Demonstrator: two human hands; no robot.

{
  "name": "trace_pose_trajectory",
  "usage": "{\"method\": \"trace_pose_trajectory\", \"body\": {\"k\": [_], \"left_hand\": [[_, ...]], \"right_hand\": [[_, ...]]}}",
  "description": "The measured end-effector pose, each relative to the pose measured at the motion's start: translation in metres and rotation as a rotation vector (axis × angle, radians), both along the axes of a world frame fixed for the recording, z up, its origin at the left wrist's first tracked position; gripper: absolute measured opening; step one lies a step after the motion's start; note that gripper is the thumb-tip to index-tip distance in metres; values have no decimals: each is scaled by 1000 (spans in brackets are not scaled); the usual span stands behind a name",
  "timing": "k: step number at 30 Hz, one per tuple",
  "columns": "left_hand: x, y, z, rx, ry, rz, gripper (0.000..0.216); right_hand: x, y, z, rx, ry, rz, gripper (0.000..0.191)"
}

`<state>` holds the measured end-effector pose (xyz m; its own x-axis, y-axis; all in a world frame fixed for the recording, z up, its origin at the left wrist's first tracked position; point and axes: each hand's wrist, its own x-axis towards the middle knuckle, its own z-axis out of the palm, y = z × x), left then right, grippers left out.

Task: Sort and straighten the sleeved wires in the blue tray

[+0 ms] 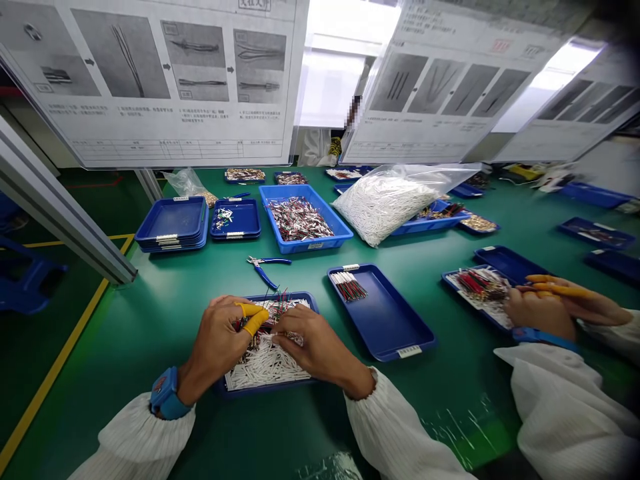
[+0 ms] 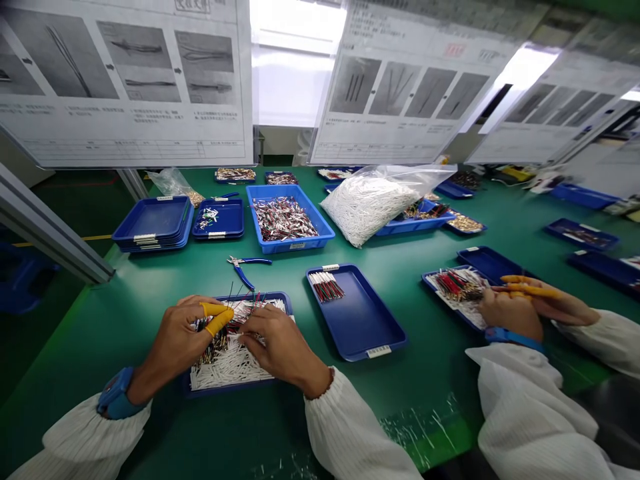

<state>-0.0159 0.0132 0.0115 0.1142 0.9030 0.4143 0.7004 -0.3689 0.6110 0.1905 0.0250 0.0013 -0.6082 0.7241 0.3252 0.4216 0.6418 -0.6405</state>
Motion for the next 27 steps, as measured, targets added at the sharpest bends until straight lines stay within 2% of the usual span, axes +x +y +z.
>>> {"method": "trace_pose_trajectory", "body": {"k": [3,7,17,22,27], "left_hand": [[3,-2,4,-73,-100,-29,15],[6,-4,5,-175,-189,-66,14],[9,-7,0,-326,-352,-7,23],[10,-8,-3,-317,-321,27,24],[11,-8,-5,-306,-349,47,24]], "right_hand": [[-1,2,1,-163,265,-88,10],[-5,-1,3,-282,380,-148,15],[-10,-2,2,-137,372,-183,12],[-13,-4,2,-51,367,-199,10],[-14,-3,-1,-69,407,-206,9]]}}
